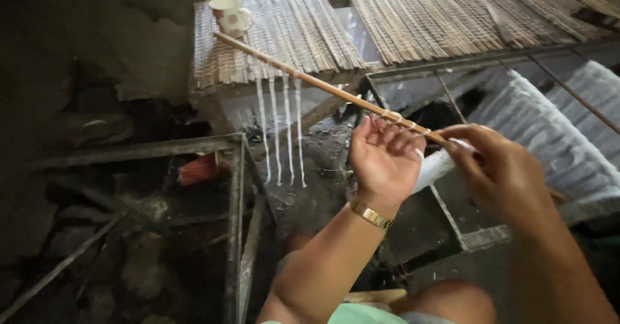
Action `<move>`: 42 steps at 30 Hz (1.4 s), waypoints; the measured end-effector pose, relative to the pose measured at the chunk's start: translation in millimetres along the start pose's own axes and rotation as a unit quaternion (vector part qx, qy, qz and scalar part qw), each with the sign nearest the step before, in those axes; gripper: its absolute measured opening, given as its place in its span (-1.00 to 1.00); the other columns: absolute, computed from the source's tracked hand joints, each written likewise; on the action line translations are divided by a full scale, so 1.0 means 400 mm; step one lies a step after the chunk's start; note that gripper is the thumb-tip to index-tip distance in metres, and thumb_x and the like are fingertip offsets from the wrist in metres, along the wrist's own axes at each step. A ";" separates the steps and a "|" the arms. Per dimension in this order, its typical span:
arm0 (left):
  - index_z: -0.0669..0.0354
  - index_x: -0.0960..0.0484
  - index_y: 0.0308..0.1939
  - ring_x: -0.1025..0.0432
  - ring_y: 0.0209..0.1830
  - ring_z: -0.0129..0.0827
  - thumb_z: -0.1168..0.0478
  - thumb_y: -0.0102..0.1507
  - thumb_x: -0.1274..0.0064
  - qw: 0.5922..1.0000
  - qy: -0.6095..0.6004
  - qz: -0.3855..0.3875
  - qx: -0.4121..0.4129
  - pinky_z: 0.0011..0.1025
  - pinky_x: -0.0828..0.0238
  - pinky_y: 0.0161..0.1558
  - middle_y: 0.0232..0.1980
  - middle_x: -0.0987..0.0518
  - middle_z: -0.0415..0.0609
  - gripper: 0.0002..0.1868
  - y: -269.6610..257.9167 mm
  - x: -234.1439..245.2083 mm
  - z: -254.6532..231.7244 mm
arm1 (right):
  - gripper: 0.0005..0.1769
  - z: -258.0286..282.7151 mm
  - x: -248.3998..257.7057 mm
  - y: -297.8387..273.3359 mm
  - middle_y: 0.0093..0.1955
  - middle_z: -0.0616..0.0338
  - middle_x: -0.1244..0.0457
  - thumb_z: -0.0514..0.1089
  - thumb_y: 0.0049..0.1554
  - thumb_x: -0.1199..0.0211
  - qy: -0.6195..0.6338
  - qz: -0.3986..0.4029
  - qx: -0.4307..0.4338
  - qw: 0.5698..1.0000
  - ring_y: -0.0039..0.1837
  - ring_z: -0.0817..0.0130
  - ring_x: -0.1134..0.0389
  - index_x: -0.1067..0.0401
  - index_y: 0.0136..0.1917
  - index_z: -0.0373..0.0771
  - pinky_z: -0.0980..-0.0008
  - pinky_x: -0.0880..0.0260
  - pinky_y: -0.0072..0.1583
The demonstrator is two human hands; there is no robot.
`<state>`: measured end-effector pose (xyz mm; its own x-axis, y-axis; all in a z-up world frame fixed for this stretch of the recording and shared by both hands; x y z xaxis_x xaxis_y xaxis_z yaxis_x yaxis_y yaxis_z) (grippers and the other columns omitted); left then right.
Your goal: Tying white cotton threads onto a wooden stick to create a fringe or prepare wicks for candle making.
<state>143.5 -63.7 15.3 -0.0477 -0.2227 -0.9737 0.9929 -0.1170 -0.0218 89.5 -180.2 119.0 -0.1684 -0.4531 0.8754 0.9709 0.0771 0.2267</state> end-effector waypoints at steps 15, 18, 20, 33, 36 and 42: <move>-0.08 -0.42 -0.33 -0.13 -0.52 -0.56 0.13 0.35 0.02 0.991 0.019 0.000 -0.132 -0.58 -0.14 -0.41 -0.46 -0.30 -0.32 -0.84 0.011 -0.058 -0.157 | -0.75 -0.087 0.047 -0.013 0.02 0.31 -0.36 0.06 0.33 -0.23 -0.048 -0.063 -0.008 0.997 -0.21 0.34 -0.35 -0.60 0.22 0.12 0.27 -0.15 -0.25; -0.11 -0.41 -0.39 -0.11 -0.51 -0.58 0.13 0.31 -0.02 0.994 0.023 0.043 -0.098 -0.57 -0.09 -0.40 -0.47 -0.26 -0.35 -0.82 0.033 -0.057 -0.156 | -0.76 -0.096 0.052 0.001 0.08 0.17 -0.42 -0.11 0.31 -0.30 0.018 -0.065 0.021 0.997 -0.22 0.28 -0.40 -0.62 0.23 -0.08 0.34 -0.28 -0.26; -0.09 -0.45 -0.38 -0.17 -0.50 -0.57 0.05 0.34 -0.03 0.988 0.090 0.093 -0.079 -0.58 -0.18 -0.37 -0.46 -0.32 -0.33 -0.79 0.057 -0.014 -0.171 | -0.77 -0.116 0.061 0.024 0.05 -0.02 -0.38 -0.15 0.33 -0.27 0.024 -0.056 0.039 0.997 -0.18 0.18 -0.40 -0.61 0.22 -0.18 0.27 -0.34 -0.23; -0.20 -0.47 -0.48 -0.17 -0.73 -0.71 -0.01 0.20 -0.15 0.889 0.128 -0.423 -0.118 -0.74 -0.13 -0.69 -0.60 -0.35 -0.45 -0.78 0.080 0.842 -0.378 | -0.81 -0.220 0.129 0.107 0.14 -0.16 -0.31 -0.28 0.59 -0.16 0.090 -0.124 0.168 0.974 0.06 0.22 -0.29 -0.50 0.32 -0.45 0.33 -0.28 0.14; -0.13 -0.29 -0.38 -0.08 -0.59 -0.66 0.31 0.36 0.13 0.976 0.204 -0.068 -0.026 -0.72 0.01 -0.54 -0.47 -0.20 -0.35 -0.75 0.037 0.351 -0.098 | -0.86 -0.126 0.124 0.055 -0.03 -0.15 -0.32 -0.29 0.43 -0.29 0.060 -0.122 0.151 0.979 -0.06 0.20 -0.31 -0.58 0.23 -0.34 0.30 -0.31 -0.10; 0.25 -0.51 0.35 -0.44 -0.13 -0.61 -0.01 0.42 -0.04 0.812 0.546 0.206 -0.018 -0.59 -0.40 -0.09 -0.04 -0.62 -0.17 -0.48 -0.029 0.019 0.086 | -0.71 -0.070 0.051 0.010 0.04 0.06 -0.42 -0.16 0.20 -0.30 -0.010 0.027 -0.006 1.000 -0.15 0.19 -0.45 -0.58 0.19 -0.16 0.25 -0.42 -0.07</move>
<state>128.0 -97.6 15.8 0.3957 0.7574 -0.5194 0.9031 -0.2183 0.3698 94.8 -214.1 125.8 -0.1194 -0.4312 0.8943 0.9806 0.0896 0.1741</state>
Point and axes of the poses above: each hand's wrist, its own y-axis towards the middle knuckle, its own x-axis out of the back of the hand, z = x × y, the point moved 10 cm from there along y, towards the middle knuckle
